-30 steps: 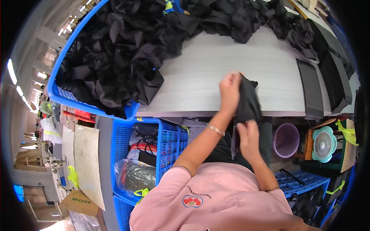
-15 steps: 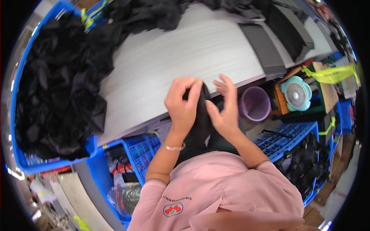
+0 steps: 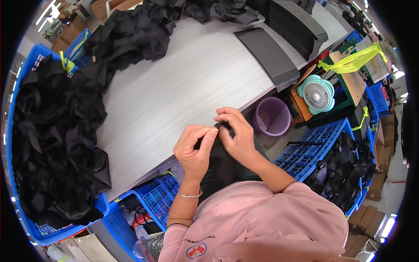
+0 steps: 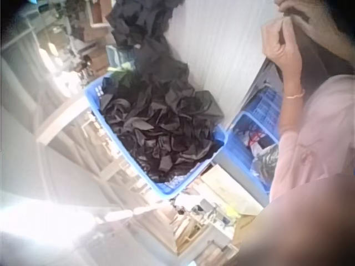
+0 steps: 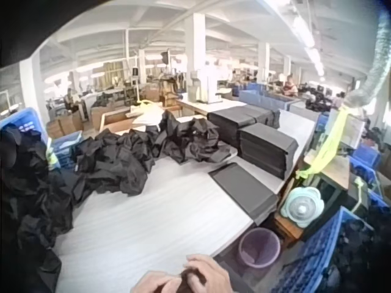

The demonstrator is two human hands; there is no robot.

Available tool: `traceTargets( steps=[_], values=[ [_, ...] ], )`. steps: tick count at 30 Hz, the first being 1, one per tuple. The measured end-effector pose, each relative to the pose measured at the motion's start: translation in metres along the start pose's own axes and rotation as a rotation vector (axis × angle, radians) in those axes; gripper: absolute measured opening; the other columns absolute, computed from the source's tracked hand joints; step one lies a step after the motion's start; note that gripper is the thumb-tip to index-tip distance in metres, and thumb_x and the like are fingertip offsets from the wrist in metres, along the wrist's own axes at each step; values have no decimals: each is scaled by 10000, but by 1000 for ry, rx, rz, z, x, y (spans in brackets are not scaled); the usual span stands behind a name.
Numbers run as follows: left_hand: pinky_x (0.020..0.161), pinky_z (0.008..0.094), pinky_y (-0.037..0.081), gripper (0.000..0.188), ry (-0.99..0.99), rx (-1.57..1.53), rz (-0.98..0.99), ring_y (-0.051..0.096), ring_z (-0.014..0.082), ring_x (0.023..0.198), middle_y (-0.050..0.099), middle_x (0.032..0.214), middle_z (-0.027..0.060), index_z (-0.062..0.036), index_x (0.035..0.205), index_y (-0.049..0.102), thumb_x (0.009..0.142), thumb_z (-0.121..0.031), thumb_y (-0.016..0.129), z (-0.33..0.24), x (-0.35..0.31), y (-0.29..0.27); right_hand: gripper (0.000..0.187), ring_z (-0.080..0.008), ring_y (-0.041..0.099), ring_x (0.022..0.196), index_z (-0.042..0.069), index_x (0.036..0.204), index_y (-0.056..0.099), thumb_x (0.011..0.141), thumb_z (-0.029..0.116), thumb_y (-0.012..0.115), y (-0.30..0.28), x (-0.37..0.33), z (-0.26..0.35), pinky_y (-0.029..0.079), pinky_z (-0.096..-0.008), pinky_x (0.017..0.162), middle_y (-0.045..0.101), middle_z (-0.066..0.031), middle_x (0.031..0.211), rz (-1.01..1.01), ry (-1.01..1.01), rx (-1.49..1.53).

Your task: Inspecting and sorting black textile pieces at a factory workbench.

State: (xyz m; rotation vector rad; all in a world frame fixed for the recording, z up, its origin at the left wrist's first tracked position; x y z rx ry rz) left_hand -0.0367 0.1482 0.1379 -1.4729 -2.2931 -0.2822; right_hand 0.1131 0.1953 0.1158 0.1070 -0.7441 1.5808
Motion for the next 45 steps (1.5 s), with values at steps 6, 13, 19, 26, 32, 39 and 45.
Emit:
traceTargets(
  steps=[6, 13, 19, 26, 32, 39, 45],
  values=[
    [609, 225, 436, 76, -123, -43, -136, 564, 82, 689, 662, 776, 29, -3, 788, 690, 845, 19, 736, 42, 3, -31, 172, -139, 690, 883, 15, 1117, 647, 977, 91, 582, 60, -51, -56, 552, -273, 766, 714, -43, 997, 474, 963, 1404],
    [842, 305, 523, 370, -845, -1050, 23, 653, 187, 941, 691, 1032, 105, 12, 1124, 640, 1042, -306, 470, 107, -46, 16, 182, -66, 627, 797, 8, 1071, 661, 999, 160, 590, 59, -22, -50, 518, -223, 715, 682, -2, 879, 379, 808, 1139],
    [1013, 389, 508, 436, -1122, -1529, 230, 606, 256, 1191, 614, 1285, 141, -8, 1331, 532, 1030, -321, 483, 108, -126, 62, 186, -20, 518, 758, -1, 962, 655, 1012, 164, 586, 99, -34, -57, 446, -202, 663, 591, 51, 796, 527, 496, 708],
    [916, 314, 542, 397, -722, -785, 627, 640, 181, 1070, 627, 1189, 82, -20, 1235, 558, 1020, -353, 531, 120, -125, 55, 274, -19, 496, 733, 29, 903, 647, 1010, 278, 602, 147, -92, -76, 428, -201, 647, 555, 56, 761, 698, 647, 746],
    [840, 292, 513, 385, -611, -1204, 727, 619, 148, 921, 642, 1050, 50, -30, 1076, 619, 967, -400, 628, 77, -73, 54, 273, -41, 512, 773, 35, 912, 648, 1001, 288, 593, 115, -84, -36, 432, -204, 682, 566, 43, 769, 786, 597, 842],
    [1019, 385, 439, 575, -267, -377, 547, 519, 278, 1246, 556, 1340, 151, -43, 1322, 571, 803, -152, 793, 68, -77, 53, 187, -96, 580, 813, 17, 988, 656, 973, 195, 600, 105, -107, -32, 480, -234, 726, 629, 8, 818, 708, 45, 496],
    [1138, 441, 346, 694, -821, -846, 76, 349, 276, 1431, 203, 1620, 111, -112, 1558, 233, 1011, -441, 502, 50, -32, 82, 165, -144, 639, 848, 2, 1054, 662, 950, 116, 605, 101, -164, -1, 521, -259, 763, 684, -22, 860, 609, -427, 193]
  ],
)
Point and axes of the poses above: each hand's wrist, its own x-axis towards the middle knuckle, its own y-axis out of the palm, z = x × y, the point moved 10 cm from there along x, towards the middle knuckle
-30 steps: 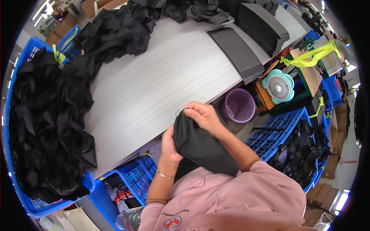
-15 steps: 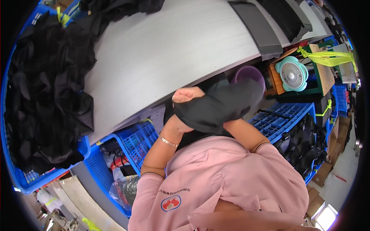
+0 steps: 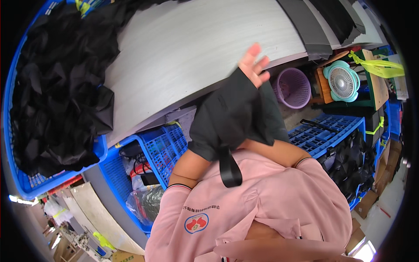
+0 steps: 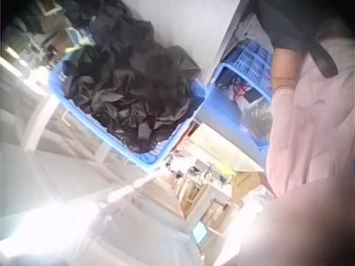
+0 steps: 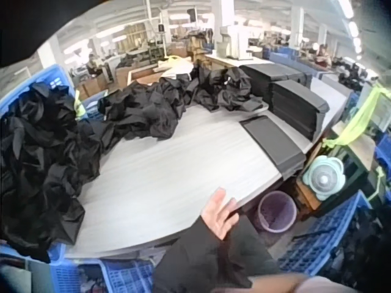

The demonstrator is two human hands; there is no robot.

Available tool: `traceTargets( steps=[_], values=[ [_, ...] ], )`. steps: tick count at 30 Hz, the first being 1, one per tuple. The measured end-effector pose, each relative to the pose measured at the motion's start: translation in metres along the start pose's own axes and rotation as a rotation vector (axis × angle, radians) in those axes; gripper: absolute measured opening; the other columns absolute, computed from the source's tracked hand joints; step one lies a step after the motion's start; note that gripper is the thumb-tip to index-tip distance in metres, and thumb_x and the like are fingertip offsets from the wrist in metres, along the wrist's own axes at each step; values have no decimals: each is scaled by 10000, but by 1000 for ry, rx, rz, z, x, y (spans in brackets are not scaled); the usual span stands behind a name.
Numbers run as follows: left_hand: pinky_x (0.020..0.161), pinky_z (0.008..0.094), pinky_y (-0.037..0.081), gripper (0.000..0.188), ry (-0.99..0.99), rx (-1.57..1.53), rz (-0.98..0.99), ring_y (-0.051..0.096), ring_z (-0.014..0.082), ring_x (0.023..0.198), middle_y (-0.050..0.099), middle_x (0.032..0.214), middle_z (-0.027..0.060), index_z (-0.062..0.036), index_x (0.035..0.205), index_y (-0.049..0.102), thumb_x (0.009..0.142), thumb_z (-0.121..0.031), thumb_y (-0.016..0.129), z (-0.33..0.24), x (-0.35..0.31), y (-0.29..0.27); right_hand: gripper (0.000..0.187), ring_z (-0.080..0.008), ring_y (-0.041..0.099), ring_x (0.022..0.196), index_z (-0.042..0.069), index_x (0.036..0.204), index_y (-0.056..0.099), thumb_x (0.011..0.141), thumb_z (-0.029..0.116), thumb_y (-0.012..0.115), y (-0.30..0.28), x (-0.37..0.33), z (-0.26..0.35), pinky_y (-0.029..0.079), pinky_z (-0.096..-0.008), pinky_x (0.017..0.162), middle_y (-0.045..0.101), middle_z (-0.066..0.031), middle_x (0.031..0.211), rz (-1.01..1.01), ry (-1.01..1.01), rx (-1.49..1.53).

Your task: Inspecting and sorting black textile pieces at a factory workbench.

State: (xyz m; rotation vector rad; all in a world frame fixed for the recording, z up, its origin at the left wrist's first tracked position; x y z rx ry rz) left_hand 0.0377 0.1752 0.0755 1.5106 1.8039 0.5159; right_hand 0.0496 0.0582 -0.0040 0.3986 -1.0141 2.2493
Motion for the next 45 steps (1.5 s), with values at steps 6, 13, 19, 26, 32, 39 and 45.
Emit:
traceTargets(
  steps=[6, 13, 19, 26, 32, 39, 45],
  values=[
    [1177, 408, 306, 639, 365, 334, -83, 281, 277, 1466, 229, 1609, 120, -32, 1547, 230, 1053, -386, 426, -51, -17, -94, 198, -77, 558, 709, -12, 1003, 649, 981, 174, 586, -86, -5, -78, 457, -240, 628, 637, -5, 833, -314, 869, 574],
    [1173, 367, 317, 545, 485, 777, -59, 329, 240, 1442, 324, 1565, 132, -6, 1522, 295, 1066, -272, 428, -54, -41, -64, 186, -268, 570, 949, -34, 859, 615, 855, 130, 702, -93, 52, -14, 464, -367, 912, 598, -113, 944, -97, 390, 174],
    [1129, 357, 372, 505, 388, 688, -12, 440, 233, 1350, 415, 1503, 122, -20, 1488, 367, 1032, -195, 492, -44, -31, -100, 143, -158, 586, 1061, -25, 959, 731, 918, 90, 657, -117, 54, -12, 373, -373, 1080, 668, -46, 1076, -73, 330, 902],
    [1063, 354, 438, 326, 164, 1823, 394, 537, 228, 1261, 568, 1361, 105, -10, 1273, 561, 986, -154, 507, 2, -41, -39, 196, -76, 567, 892, -24, 995, 720, 972, 143, 619, -160, 79, -48, 450, -251, 840, 650, -8, 945, -362, 582, 700],
    [1173, 389, 329, 548, 359, 276, 216, 406, 271, 1397, 215, 1611, 77, -183, 1537, 228, 1026, -212, 422, -19, -51, -63, 438, -192, 600, 1094, 13, 1252, 596, 876, 203, 715, -153, 75, -38, 449, -323, 979, 619, -90, 1205, -255, 394, 401],
    [1049, 302, 394, 522, 663, 1803, -18, 476, 167, 1329, 425, 1526, 74, -50, 1470, 412, 984, -210, 515, -42, -59, -58, 501, -278, 595, 1093, 79, 1194, 632, 723, 84, 804, -134, 97, 18, 427, -435, 1032, 581, -94, 1238, -152, 85, -260],
    [1083, 375, 386, 446, 440, 981, 24, 520, 245, 1263, 521, 1416, 121, -55, 1380, 511, 956, -183, 564, -34, -38, -80, 123, -231, 621, 991, 29, 834, 630, 787, 51, 741, -123, 97, -11, 373, -444, 1104, 679, -48, 992, 31, 226, 187]
  ],
)
Point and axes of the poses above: each hand's wrist, its own x-axis towards the middle knuckle, its own y-axis out of the palm, z = x × y, the point moved 10 cm from there along x, towards the middle knuckle
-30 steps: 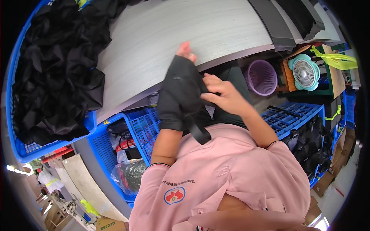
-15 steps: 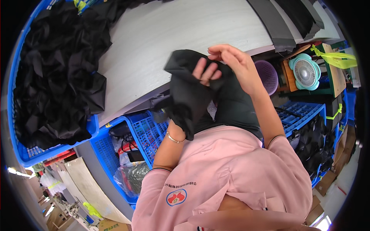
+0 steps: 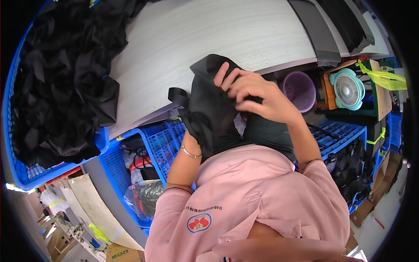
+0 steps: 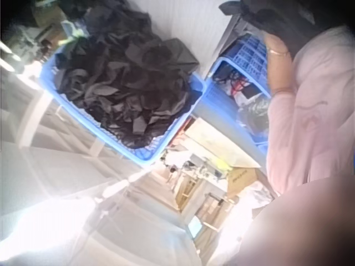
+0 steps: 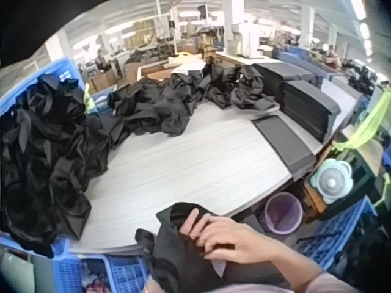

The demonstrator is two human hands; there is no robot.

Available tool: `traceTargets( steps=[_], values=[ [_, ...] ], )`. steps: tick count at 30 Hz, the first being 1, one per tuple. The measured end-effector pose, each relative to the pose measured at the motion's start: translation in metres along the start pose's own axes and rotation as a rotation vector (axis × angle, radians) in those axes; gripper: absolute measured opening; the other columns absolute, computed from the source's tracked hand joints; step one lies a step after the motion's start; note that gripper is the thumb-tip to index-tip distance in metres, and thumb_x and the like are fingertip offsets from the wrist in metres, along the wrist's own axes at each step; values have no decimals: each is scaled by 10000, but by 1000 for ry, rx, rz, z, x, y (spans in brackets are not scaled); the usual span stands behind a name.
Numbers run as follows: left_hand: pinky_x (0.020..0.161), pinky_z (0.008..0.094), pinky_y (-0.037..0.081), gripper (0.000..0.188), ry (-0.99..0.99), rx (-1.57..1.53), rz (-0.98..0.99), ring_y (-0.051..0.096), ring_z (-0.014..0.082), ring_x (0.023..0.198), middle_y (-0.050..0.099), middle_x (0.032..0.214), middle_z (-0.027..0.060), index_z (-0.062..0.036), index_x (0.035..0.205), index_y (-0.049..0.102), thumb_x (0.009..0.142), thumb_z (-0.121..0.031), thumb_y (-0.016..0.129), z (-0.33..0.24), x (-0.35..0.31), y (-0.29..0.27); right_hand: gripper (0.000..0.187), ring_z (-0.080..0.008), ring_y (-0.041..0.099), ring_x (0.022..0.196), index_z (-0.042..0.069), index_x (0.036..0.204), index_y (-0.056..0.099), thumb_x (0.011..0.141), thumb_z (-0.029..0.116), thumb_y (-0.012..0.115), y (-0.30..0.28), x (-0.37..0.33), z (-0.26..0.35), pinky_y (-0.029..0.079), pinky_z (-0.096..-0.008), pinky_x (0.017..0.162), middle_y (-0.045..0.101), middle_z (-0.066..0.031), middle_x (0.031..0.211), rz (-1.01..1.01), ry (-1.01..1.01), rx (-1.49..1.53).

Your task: Inspecting and sorting black textile pieces at a factory workbench.

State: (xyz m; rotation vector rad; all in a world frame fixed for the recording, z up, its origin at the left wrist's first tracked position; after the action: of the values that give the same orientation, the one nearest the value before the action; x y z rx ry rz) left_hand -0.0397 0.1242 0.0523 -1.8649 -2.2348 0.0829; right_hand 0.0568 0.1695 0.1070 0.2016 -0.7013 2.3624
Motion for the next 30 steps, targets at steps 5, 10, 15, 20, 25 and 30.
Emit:
traceTargets(
  steps=[5, 10, 15, 20, 25, 30],
  values=[
    [1062, 383, 417, 435, -253, -639, -103, 555, 269, 1220, 565, 1350, 153, -35, 1373, 510, 959, -160, 558, 72, -17, -39, 218, -215, 593, 866, 46, 752, 562, 740, 33, 780, -28, -1, -3, 217, -540, 1182, 588, -31, 819, 138, -38, 541],
    [1060, 394, 406, 385, -126, -192, -143, 536, 309, 1238, 587, 1316, 166, -40, 1300, 578, 930, -146, 563, 114, -16, -64, 192, -219, 606, 990, 18, 845, 577, 891, 170, 685, -77, 48, -20, 195, -506, 1197, 637, -50, 964, 5, -123, -56],
    [986, 391, 455, 246, -26, 322, -8, 607, 330, 1104, 654, 1154, 184, 22, 1136, 650, 944, -98, 554, 46, 10, -34, 179, -195, 595, 1051, 9, 958, 625, 937, 184, 651, -90, 109, -57, 336, -397, 1119, 651, -72, 1091, -212, -122, -321],
    [913, 335, 494, 170, 6, -142, -174, 636, 215, 989, 662, 1055, 131, 54, 1062, 659, 966, -69, 592, 14, -7, -46, 191, -223, 585, 1067, 26, 1025, 663, 923, 187, 670, -119, 78, -58, 431, -384, 1010, 650, -99, 1088, -766, -139, -432],
    [839, 262, 500, 298, -111, -231, -657, 599, 105, 931, 648, 1041, 76, 22, 1202, 590, 947, -115, 658, 36, -1, -113, 293, -109, 611, 817, -22, 1159, 617, 925, 142, 680, -70, -5, -85, 496, -262, 746, 674, -54, 948, -529, 392, 101],
    [745, 238, 476, 291, -250, -604, -349, 578, 90, 852, 633, 1072, 36, -13, 1198, 606, 948, -153, 660, 61, 38, -69, 221, -62, 600, 838, -27, 1071, 658, 890, 88, 711, 0, 14, -75, 495, -226, 766, 682, -20, 895, -517, 393, 453]
  ],
)
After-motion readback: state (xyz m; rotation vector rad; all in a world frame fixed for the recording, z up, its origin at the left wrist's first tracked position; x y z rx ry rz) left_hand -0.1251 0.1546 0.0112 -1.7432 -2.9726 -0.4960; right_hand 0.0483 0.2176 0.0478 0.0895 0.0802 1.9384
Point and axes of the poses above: each hand's wrist, its own x-axis towards the middle knuckle, its own y-axis out of the palm, z = x × y, the point moved 10 cm from there along x, towards the middle knuckle
